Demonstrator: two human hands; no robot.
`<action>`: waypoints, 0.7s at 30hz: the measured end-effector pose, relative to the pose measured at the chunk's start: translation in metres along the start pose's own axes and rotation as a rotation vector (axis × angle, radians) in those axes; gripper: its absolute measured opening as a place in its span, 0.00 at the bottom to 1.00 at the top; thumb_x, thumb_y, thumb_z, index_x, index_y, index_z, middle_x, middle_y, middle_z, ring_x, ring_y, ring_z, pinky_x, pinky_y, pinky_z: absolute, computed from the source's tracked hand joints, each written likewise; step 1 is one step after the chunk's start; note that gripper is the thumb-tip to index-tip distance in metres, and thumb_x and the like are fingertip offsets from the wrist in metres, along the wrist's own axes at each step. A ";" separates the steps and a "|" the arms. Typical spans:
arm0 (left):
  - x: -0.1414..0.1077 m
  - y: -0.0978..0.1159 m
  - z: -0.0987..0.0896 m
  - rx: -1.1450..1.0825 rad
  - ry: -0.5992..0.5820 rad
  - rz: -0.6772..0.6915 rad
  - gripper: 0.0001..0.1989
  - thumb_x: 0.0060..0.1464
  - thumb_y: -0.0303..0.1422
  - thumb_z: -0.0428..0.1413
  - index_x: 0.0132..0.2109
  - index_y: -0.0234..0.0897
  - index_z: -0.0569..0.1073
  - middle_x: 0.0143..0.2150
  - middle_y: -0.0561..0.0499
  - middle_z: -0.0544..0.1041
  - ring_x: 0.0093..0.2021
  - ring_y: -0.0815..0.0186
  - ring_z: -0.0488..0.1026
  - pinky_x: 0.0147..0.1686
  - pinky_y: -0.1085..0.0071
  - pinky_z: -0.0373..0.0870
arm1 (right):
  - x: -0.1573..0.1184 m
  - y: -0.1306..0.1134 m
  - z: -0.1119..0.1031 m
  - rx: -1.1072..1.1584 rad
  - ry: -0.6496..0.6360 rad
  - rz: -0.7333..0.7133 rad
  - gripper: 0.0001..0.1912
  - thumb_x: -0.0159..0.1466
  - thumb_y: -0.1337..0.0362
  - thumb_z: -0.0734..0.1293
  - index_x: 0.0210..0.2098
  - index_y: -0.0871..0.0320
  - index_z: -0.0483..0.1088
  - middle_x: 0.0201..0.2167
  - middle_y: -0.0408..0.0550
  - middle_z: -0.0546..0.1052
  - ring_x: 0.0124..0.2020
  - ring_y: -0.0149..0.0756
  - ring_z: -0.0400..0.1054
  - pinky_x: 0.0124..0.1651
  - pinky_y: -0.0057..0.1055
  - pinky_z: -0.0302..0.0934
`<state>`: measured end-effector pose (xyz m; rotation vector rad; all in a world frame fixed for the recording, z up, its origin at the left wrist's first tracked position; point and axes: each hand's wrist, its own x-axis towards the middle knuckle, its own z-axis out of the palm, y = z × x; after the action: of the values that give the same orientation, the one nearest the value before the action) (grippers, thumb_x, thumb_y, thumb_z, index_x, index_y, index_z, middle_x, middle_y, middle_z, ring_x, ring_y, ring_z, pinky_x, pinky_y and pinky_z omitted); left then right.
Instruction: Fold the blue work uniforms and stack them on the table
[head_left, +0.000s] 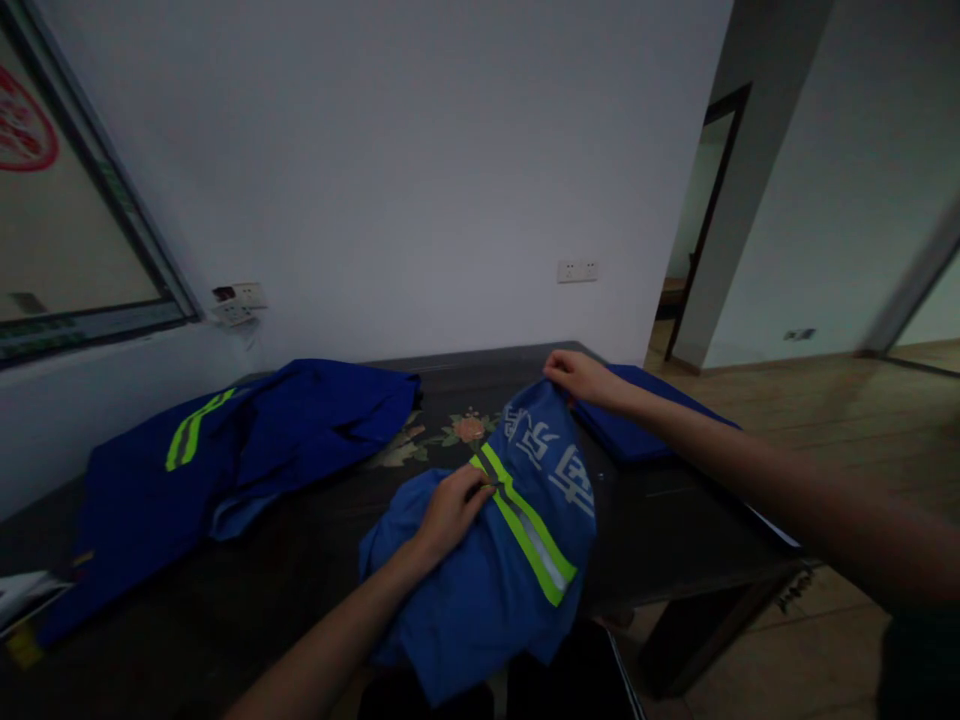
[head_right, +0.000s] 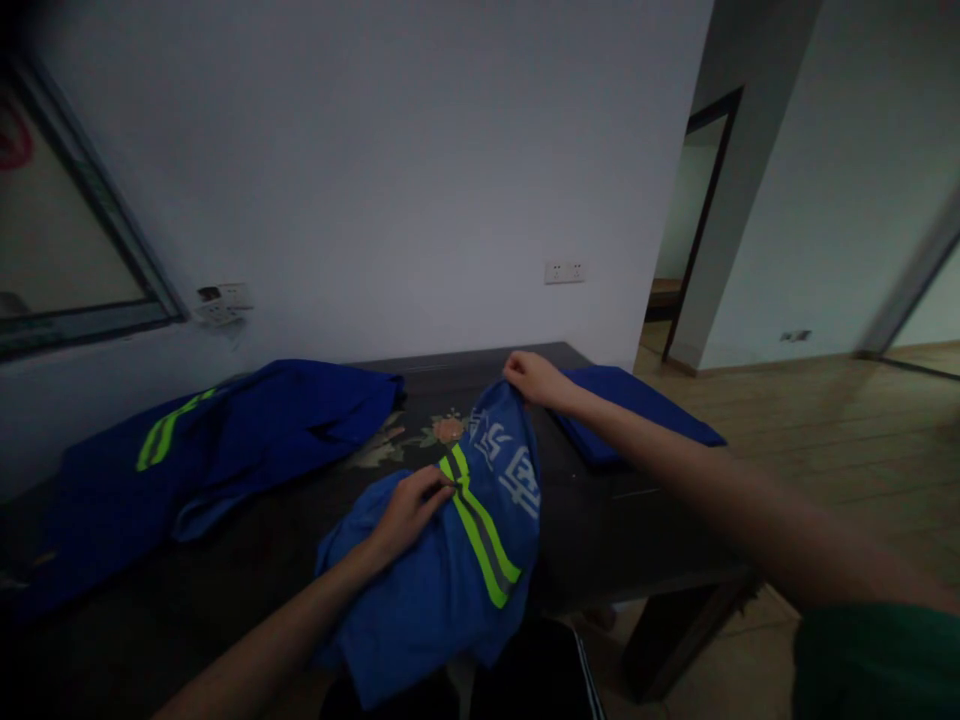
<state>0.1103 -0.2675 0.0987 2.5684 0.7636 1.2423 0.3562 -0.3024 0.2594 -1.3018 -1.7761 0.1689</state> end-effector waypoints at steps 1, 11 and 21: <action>0.001 -0.002 -0.004 0.016 0.010 -0.007 0.09 0.60 0.33 0.51 0.33 0.37 0.73 0.32 0.50 0.74 0.34 0.64 0.72 0.35 0.70 0.67 | -0.003 0.011 0.000 -0.007 0.008 0.064 0.09 0.63 0.71 0.62 0.26 0.59 0.62 0.17 0.37 0.64 0.15 0.22 0.59 0.15 0.18 0.56; 0.068 0.041 -0.148 0.391 0.218 0.139 0.13 0.57 0.36 0.51 0.34 0.36 0.78 0.33 0.48 0.78 0.34 0.63 0.73 0.37 0.70 0.67 | -0.025 -0.020 -0.073 0.181 -0.088 0.029 0.13 0.52 0.62 0.75 0.36 0.59 0.74 0.23 0.43 0.74 0.24 0.30 0.69 0.26 0.25 0.67; 0.128 0.118 -0.247 0.373 0.446 0.066 0.11 0.45 0.38 0.60 0.33 0.34 0.79 0.29 0.50 0.79 0.33 0.64 0.73 0.34 0.72 0.69 | -0.001 -0.133 -0.111 -0.033 0.169 -0.419 0.07 0.56 0.65 0.73 0.27 0.64 0.73 0.20 0.42 0.71 0.23 0.28 0.66 0.31 0.28 0.68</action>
<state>0.0291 -0.3137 0.3861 2.6345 1.0912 1.8900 0.3442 -0.4029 0.3999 -0.9103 -1.8653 -0.1996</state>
